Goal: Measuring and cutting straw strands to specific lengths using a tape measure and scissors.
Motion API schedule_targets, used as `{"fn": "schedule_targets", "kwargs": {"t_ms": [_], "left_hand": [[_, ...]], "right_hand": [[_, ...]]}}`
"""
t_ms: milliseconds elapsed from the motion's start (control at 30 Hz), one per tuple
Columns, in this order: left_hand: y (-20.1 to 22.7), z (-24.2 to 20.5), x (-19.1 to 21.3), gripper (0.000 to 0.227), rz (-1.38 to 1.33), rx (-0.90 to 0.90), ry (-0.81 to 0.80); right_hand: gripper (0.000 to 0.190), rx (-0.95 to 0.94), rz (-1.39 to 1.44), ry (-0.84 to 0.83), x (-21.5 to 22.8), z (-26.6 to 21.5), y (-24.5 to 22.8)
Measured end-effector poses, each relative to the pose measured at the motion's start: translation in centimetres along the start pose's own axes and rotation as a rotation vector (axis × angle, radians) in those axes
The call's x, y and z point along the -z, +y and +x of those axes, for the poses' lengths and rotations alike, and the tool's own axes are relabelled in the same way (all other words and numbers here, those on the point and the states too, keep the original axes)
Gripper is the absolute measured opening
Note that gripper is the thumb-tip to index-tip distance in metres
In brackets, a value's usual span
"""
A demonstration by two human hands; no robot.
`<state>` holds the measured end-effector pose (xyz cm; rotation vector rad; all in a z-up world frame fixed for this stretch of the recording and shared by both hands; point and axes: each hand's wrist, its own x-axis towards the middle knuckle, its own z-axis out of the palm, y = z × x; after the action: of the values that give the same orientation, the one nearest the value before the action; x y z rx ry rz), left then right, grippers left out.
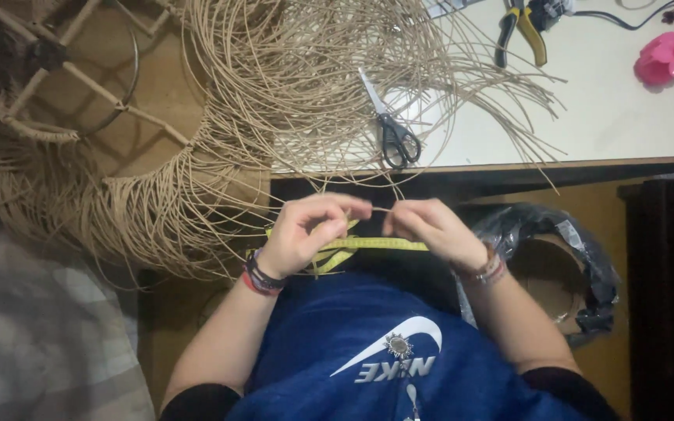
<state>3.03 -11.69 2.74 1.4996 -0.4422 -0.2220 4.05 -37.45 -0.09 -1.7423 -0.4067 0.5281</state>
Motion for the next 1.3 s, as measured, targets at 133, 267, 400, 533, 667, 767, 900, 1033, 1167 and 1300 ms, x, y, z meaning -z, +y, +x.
{"fn": "schedule_targets", "kwargs": {"t_ms": [133,267,400,533,667,767,900,1033,1167,1300], "left_hand": [[-1.0,1.2,-1.4,0.013,0.226,-0.055,0.200],[-2.2,1.8,-3.9,0.010,0.123,0.146,0.362],[0.3,1.8,-5.0,0.014,-0.065,0.205,0.386],[2.5,1.0,-4.9,0.015,-0.154,0.185,0.332],[1.8,1.1,-4.4,0.010,0.032,0.107,0.295],[1.5,1.3,-4.3,0.009,0.126,0.064,0.277],[1.2,1.4,-3.9,0.006,0.191,0.019,0.353],[-0.1,1.6,-1.3,0.006,0.159,-0.013,0.471],[-1.5,0.4,2.6,0.014,0.044,-0.061,0.701],[-1.3,-0.7,4.6,0.013,0.130,-0.043,0.770]], "right_hand": [[0.033,-0.018,0.136,0.216,-1.5,-2.0,0.4],[0.026,0.109,0.201,0.436,-4.1,-2.1,-1.3],[0.027,0.136,0.205,0.362,-4.9,-2.0,-0.6],[0.029,0.115,0.228,0.236,-5.1,-2.1,0.9],[0.036,0.096,0.330,0.145,-5.0,-2.1,-1.2],[0.039,0.068,0.372,0.102,-4.6,-2.1,-1.0],[0.031,0.070,0.386,0.163,-3.6,-2.6,0.5],[0.021,0.035,0.180,0.299,-1.1,-4.1,-1.8],[0.019,-0.132,-0.064,0.250,2.9,-6.3,-1.0],[0.021,-0.269,-0.233,0.116,4.9,-6.6,-1.3]]}}
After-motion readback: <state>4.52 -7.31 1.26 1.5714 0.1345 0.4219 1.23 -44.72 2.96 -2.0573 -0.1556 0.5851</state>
